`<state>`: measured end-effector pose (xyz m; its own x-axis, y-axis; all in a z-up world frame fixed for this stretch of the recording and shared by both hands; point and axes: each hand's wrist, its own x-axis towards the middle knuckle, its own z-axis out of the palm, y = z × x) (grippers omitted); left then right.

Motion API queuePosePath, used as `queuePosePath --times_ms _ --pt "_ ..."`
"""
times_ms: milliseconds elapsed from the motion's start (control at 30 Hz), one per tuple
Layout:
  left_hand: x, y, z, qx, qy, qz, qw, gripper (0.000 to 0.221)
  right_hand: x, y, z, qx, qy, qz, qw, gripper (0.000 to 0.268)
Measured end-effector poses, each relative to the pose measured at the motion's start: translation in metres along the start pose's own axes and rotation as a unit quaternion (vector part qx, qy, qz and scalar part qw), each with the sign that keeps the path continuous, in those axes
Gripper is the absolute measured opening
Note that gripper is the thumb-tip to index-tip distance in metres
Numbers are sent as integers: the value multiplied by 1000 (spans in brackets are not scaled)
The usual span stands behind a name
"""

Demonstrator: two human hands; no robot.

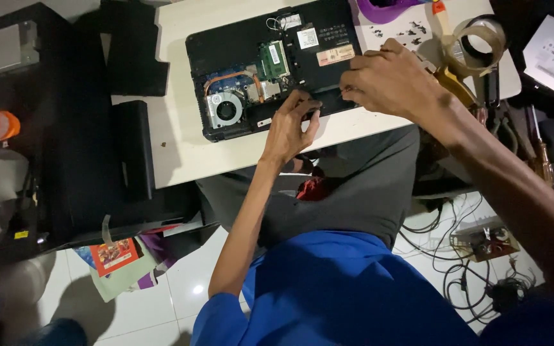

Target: The person works at a bench on a laptop with its back cover removed, using a screwdriver to unscrew and remove screws from the chassis and set them on the table. They handle small internal components, reposition the laptop, and continue loosening screws along the edge of the base.

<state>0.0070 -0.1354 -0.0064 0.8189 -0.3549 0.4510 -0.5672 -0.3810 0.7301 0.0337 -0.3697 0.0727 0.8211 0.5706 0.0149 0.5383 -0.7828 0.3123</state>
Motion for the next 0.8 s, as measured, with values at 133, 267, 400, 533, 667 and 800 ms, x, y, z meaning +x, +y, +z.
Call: queuePosePath --times_ms 133,267,400,533,667,800 --pt "1 0 2 -23 11 -4 1000 14 -2 -1 -8 -10 26 -4 1000 23" --pt "3 -2 2 -13 7 -11 1000 19 -5 0 -15 -11 11 -4 1000 26" --pt "2 -3 6 10 18 2 1000 21 -9 0 -18 34 4 3 999 27" --pt "2 0 6 19 28 9 999 13 -12 -1 -22 48 0 8 999 29" --pt "2 4 2 11 27 4 1000 9 -16 7 -13 118 -23 55 991 29" --pt "12 14 9 -44 44 -15 998 11 -40 15 -31 297 129 122 938 22"
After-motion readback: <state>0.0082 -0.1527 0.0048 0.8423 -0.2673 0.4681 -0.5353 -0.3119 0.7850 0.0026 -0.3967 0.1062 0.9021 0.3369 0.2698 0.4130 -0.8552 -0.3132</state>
